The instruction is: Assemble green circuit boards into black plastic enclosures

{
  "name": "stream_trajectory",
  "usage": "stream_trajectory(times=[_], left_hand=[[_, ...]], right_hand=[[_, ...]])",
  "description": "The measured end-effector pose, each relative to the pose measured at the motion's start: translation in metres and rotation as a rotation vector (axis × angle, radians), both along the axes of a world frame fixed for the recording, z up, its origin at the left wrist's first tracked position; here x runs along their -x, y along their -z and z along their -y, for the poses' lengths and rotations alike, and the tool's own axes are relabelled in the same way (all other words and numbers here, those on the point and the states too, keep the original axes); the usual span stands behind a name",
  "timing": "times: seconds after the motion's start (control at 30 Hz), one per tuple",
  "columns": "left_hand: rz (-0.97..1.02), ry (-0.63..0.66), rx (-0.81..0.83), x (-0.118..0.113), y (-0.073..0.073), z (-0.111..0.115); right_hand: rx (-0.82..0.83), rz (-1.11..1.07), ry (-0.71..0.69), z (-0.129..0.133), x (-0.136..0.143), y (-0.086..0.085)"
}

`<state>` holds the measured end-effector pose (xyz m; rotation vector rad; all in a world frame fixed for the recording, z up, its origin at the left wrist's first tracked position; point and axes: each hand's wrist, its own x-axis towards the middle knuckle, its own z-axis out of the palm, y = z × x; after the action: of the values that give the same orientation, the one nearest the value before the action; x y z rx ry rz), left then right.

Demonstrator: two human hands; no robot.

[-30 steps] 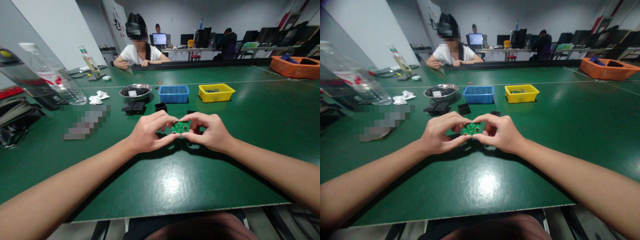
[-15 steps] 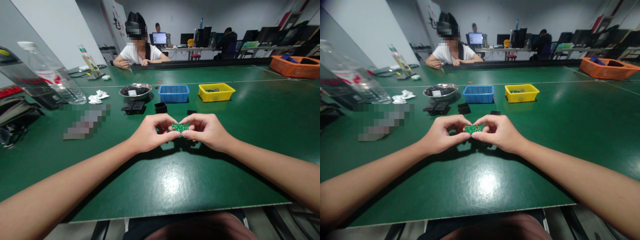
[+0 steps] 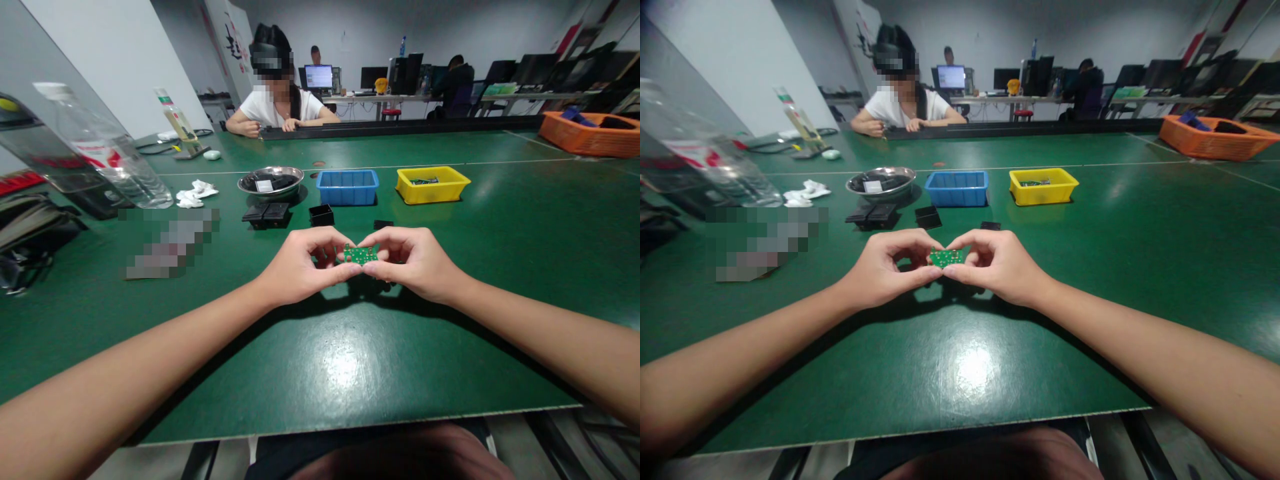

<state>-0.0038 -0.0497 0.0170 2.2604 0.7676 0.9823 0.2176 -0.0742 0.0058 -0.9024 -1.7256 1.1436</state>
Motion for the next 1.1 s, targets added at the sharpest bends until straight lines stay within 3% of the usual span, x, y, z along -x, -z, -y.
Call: stream_trajectory(times=[0.37,1.1], left_hand=[[0.021,-0.019,-0.085,0.0001,0.0003,-0.0001],[0.019,0.004,-0.202,0.0017,-0.0027,0.0008]], right_hand=[[-0.032,-0.011,0.041,-0.0003,0.0004,0.0009],[-0.288,0.152,0.079,0.0016,-0.0032,-0.0012]])
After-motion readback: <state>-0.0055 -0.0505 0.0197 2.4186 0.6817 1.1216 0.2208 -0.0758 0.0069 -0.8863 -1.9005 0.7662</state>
